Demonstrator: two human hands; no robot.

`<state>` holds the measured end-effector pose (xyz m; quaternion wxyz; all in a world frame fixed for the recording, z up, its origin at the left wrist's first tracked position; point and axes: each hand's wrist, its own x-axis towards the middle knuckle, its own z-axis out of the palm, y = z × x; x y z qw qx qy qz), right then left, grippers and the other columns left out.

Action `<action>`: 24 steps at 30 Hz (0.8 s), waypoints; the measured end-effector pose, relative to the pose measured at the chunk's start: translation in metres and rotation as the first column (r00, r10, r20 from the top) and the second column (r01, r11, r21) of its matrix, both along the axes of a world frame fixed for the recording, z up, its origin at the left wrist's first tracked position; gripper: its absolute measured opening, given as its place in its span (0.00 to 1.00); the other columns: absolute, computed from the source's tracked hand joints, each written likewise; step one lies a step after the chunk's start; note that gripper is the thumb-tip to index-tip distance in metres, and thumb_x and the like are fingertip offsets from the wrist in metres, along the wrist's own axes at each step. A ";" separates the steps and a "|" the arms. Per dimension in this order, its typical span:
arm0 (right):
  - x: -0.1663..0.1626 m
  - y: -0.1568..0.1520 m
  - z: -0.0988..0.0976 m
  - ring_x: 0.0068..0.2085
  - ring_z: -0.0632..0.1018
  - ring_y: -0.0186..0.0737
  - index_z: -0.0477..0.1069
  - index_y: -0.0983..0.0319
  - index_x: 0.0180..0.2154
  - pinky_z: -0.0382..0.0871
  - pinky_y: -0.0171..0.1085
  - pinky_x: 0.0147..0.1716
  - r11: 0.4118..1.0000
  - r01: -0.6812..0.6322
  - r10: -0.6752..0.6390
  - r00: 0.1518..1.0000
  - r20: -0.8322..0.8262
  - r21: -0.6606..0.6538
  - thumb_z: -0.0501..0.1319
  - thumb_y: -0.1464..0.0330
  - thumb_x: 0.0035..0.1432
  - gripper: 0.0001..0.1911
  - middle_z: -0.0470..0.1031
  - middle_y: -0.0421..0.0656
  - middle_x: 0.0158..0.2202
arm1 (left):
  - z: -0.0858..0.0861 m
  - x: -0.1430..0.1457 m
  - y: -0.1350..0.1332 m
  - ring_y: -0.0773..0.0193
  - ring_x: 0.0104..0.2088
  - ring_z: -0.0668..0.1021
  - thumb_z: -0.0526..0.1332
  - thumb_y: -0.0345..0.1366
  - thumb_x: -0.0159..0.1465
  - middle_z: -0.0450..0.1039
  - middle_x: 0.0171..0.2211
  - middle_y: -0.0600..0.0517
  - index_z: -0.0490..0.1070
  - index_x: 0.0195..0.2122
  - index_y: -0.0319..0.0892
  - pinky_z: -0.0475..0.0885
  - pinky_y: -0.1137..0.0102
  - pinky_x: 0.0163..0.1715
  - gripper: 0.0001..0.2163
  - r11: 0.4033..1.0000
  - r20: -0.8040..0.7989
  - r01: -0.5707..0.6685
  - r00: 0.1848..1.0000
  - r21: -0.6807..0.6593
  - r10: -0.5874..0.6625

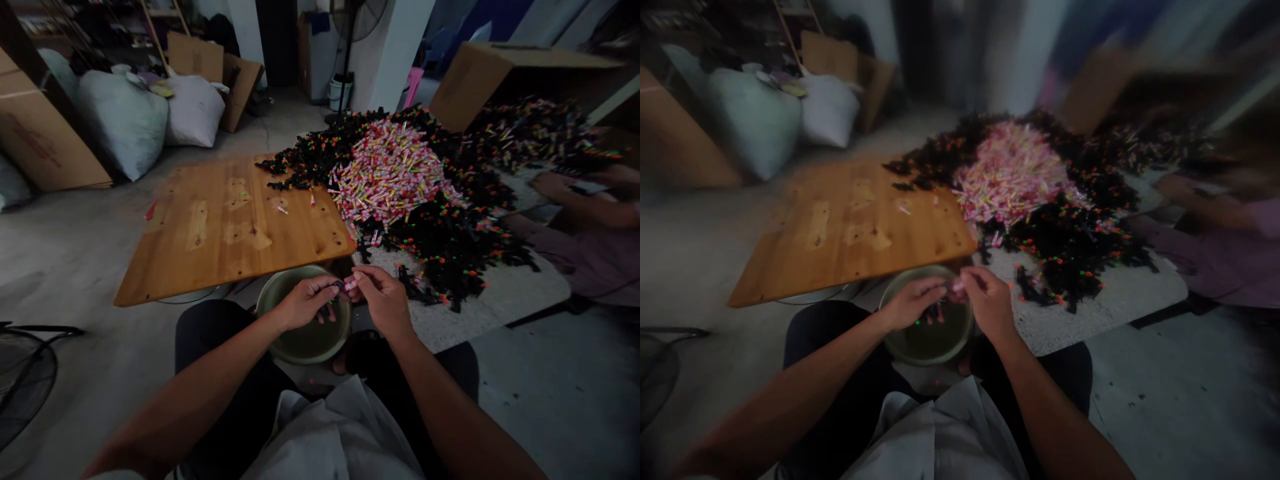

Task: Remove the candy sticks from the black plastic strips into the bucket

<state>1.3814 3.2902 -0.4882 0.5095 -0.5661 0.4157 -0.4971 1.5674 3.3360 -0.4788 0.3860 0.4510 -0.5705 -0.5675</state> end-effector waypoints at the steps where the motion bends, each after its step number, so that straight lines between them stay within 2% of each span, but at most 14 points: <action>1: 0.000 -0.001 0.001 0.28 0.79 0.40 0.78 0.62 0.44 0.76 0.38 0.29 1.000 -0.004 0.004 1.000 0.001 0.009 0.66 0.54 0.58 0.20 0.81 0.44 0.30 | 0.001 0.001 0.000 0.68 0.26 0.80 0.59 0.52 0.68 0.78 0.44 0.47 0.74 0.49 0.42 0.70 0.78 0.20 0.19 1.000 0.016 0.013 1.000 0.001 -0.013; 6: 0.005 -0.004 0.005 0.24 0.75 0.36 0.78 0.62 0.41 0.73 0.36 0.24 0.990 -0.079 0.077 0.997 0.027 0.119 0.66 0.53 0.56 0.19 0.80 0.43 0.29 | 0.004 0.003 -0.001 0.68 0.26 0.80 0.57 0.50 0.69 0.78 0.43 0.48 0.74 0.46 0.42 0.71 0.76 0.20 0.16 0.994 0.133 0.099 0.986 0.041 -0.104; 11: 0.020 0.002 -0.010 0.26 0.77 0.36 0.77 0.61 0.42 0.72 0.34 0.26 0.998 -0.034 0.036 0.999 -0.036 0.055 0.63 0.54 0.61 0.18 0.81 0.44 0.32 | 0.004 0.006 -0.003 0.66 0.27 0.80 0.54 0.48 0.69 0.78 0.41 0.50 0.73 0.44 0.43 0.71 0.74 0.23 0.15 0.988 0.256 0.111 0.957 0.106 -0.135; 14: 0.021 -0.004 -0.024 0.26 0.77 0.37 0.75 0.61 0.42 0.71 0.34 0.25 0.982 -0.165 0.171 0.984 -0.058 0.096 0.58 0.52 0.64 0.20 0.81 0.44 0.33 | 0.006 0.023 -0.002 0.65 0.30 0.79 0.56 0.46 0.68 0.78 0.34 0.52 0.76 0.39 0.43 0.70 0.73 0.28 0.14 0.985 0.490 0.170 0.859 -0.002 -0.147; 16: 0.013 -0.020 -0.032 0.27 0.78 0.37 0.75 0.60 0.42 0.71 0.35 0.24 0.973 -0.201 0.222 0.953 -0.208 0.116 0.55 0.52 0.66 0.20 0.82 0.44 0.37 | 0.007 0.042 -0.004 0.63 0.30 0.78 0.59 0.45 0.66 0.78 0.30 0.52 0.79 0.36 0.44 0.68 0.73 0.29 0.12 0.973 0.648 0.225 0.748 -0.043 -0.144; 18: 0.000 -0.046 -0.036 0.29 0.79 0.38 0.76 0.59 0.43 0.71 0.36 0.29 0.997 -0.071 0.079 0.884 -0.460 0.035 0.53 0.57 0.67 0.17 0.82 0.44 0.40 | 0.010 0.063 -0.012 0.61 0.32 0.79 0.60 0.44 0.65 0.80 0.33 0.51 0.80 0.40 0.46 0.68 0.71 0.31 0.12 0.978 0.737 0.196 0.671 -0.072 -0.080; 20: -0.013 -0.074 -0.038 0.36 0.80 0.41 0.77 0.59 0.42 0.71 0.38 0.40 0.991 0.088 -0.131 0.733 -0.668 -0.098 0.52 0.63 0.67 0.15 0.81 0.45 0.40 | 0.014 0.081 -0.030 0.58 0.36 0.80 0.59 0.43 0.66 0.81 0.38 0.49 0.80 0.44 0.45 0.69 0.69 0.36 0.13 0.980 0.777 0.086 0.623 -0.180 0.088; 22: -0.019 -0.099 -0.038 0.45 0.80 0.44 0.77 0.60 0.44 0.69 0.39 0.47 0.980 0.101 -0.198 0.570 -0.797 -0.171 0.54 0.64 0.66 0.14 0.81 0.48 0.44 | 0.020 0.096 -0.056 0.55 0.40 0.80 0.57 0.41 0.68 0.81 0.42 0.46 0.79 0.45 0.44 0.70 0.67 0.40 0.14 0.950 0.771 -0.048 0.572 -0.309 0.280; 24: -0.016 -0.116 -0.037 0.50 0.78 0.49 0.76 0.63 0.49 0.68 0.41 0.49 0.979 0.096 -0.205 0.436 -0.876 -0.181 0.56 0.61 0.66 0.17 0.78 0.53 0.49 | 0.027 0.108 -0.088 0.55 0.42 0.79 0.57 0.37 0.67 0.80 0.45 0.44 0.78 0.46 0.40 0.70 0.67 0.44 0.13 0.915 0.760 -0.156 0.514 -0.372 0.397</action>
